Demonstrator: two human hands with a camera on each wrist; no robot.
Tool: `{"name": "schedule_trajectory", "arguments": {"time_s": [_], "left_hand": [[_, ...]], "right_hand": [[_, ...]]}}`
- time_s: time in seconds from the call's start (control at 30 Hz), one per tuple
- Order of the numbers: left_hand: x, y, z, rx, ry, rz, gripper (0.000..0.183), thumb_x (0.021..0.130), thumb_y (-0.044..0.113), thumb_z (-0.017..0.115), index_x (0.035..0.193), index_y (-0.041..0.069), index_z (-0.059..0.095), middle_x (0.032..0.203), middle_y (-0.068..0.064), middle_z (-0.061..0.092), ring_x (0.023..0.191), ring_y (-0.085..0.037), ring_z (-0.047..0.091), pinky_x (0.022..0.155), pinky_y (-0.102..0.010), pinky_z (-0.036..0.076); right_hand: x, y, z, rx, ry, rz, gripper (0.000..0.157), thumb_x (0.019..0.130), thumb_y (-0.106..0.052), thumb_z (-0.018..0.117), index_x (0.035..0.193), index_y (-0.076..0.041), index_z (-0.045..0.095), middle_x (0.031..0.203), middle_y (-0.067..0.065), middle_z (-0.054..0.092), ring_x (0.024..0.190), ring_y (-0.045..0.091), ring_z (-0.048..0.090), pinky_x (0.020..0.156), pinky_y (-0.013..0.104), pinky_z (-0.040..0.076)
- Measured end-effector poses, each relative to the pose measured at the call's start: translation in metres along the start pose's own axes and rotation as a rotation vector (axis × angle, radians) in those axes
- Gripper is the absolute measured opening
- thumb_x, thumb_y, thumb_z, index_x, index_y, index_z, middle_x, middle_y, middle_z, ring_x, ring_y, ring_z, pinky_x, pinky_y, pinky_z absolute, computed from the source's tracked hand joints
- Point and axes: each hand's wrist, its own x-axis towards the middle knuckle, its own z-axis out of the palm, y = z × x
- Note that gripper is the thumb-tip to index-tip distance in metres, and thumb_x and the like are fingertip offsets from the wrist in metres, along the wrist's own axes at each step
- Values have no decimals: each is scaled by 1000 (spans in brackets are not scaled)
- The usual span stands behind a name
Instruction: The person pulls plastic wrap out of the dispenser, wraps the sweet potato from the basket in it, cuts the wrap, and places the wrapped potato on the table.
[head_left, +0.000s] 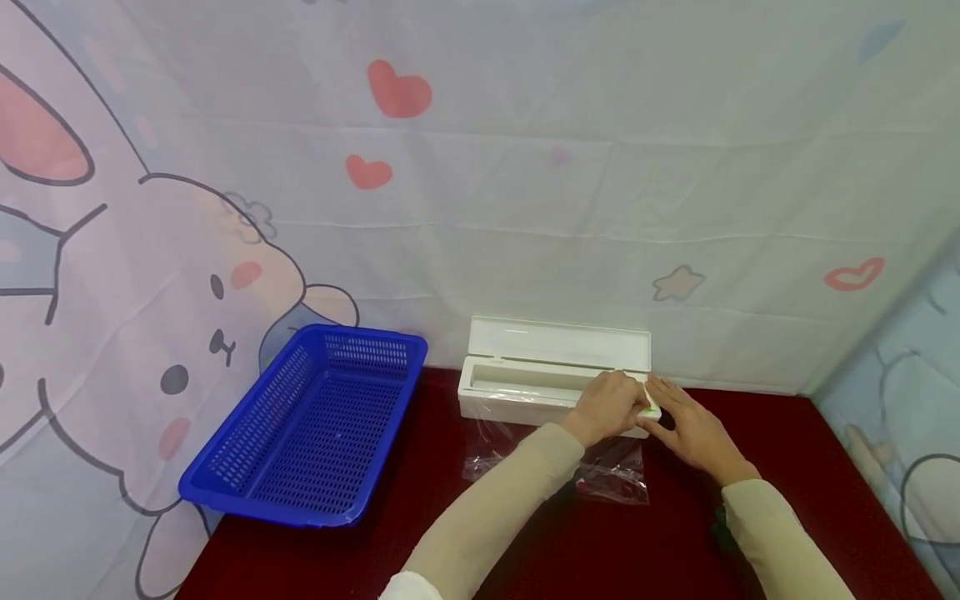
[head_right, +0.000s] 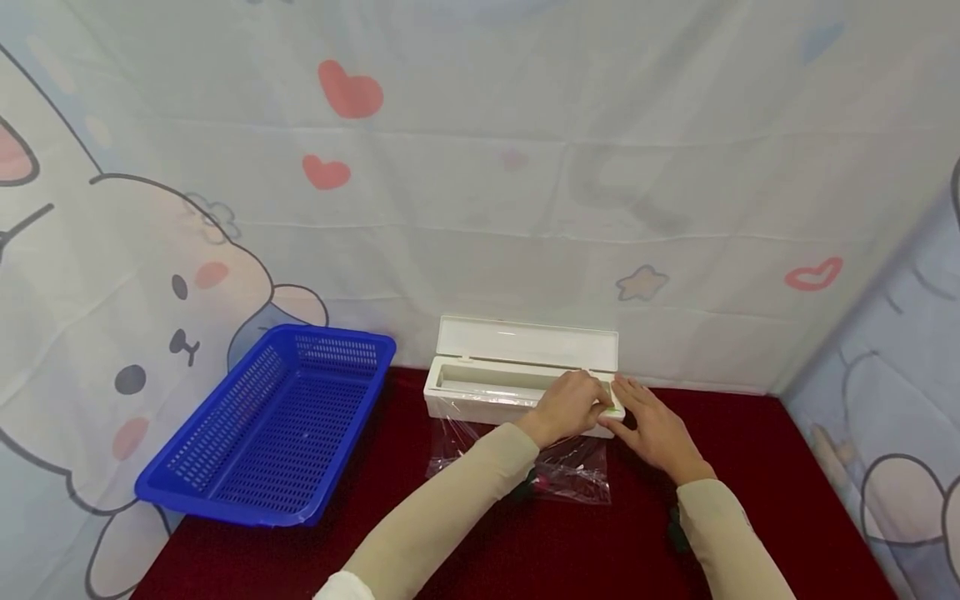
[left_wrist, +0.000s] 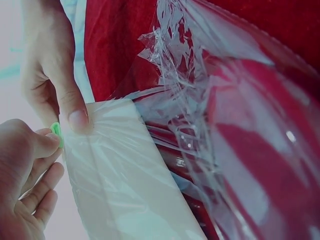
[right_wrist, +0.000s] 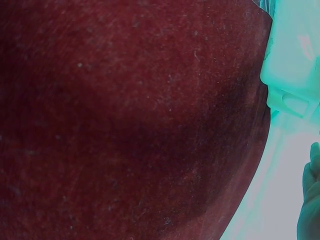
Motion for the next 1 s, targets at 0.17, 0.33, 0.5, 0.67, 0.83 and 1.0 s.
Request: {"name": "schedule_trajectory", "arguments": {"time_s": [0.17, 0.33, 0.5, 0.67, 0.83, 1.0], "left_hand": [[-1, -3, -3, -8, -1, 16, 18, 99, 18, 75, 112, 24, 85, 107, 11, 82, 95, -5, 75, 89, -14, 55], [-1, -5, -4, -2, -5, 30, 19, 98, 16, 75, 110, 26, 86, 107, 12, 82, 96, -5, 75, 90, -15, 55], [-2, -8, -5, 11, -20, 20, 20, 99, 19, 74, 114, 28, 85, 112, 13, 81, 103, -6, 75, 96, -16, 54], [-4, -11, -7, 29, -27, 14, 21, 98, 21, 75, 116, 28, 84, 112, 13, 81, 103, -7, 74, 97, -18, 53], [-6, -13, -8, 16, -36, 25, 22, 98, 19, 74, 115, 27, 84, 111, 12, 81, 103, -8, 74, 96, -19, 54], [-8, -15, -7, 14, -35, 17, 21, 98, 20, 74, 114, 28, 85, 111, 13, 81, 102, -8, 74, 96, -19, 54]], "right_hand": [[0, -1, -2, 8, 2, 1, 83, 104, -52, 66, 165, -4, 36, 171, 22, 35, 154, 49, 36, 113, 67, 44], [0, -2, -3, -1, 8, 1, 84, 103, -52, 67, 165, -4, 37, 171, 22, 35, 154, 50, 37, 112, 67, 44], [1, -3, -3, 6, 6, -1, 84, 103, -52, 67, 164, -4, 37, 171, 22, 35, 154, 50, 36, 112, 68, 44], [0, -1, -2, -4, 20, -6, 82, 103, -49, 69, 164, -3, 39, 170, 22, 36, 153, 49, 38, 110, 67, 46], [-1, -2, -1, 6, 24, -10, 82, 103, -47, 69, 163, -3, 39, 170, 23, 36, 153, 49, 38, 109, 67, 47], [-1, -3, 1, 18, 19, -5, 83, 102, -48, 69, 164, -3, 38, 170, 23, 36, 154, 50, 37, 110, 67, 46]]}}
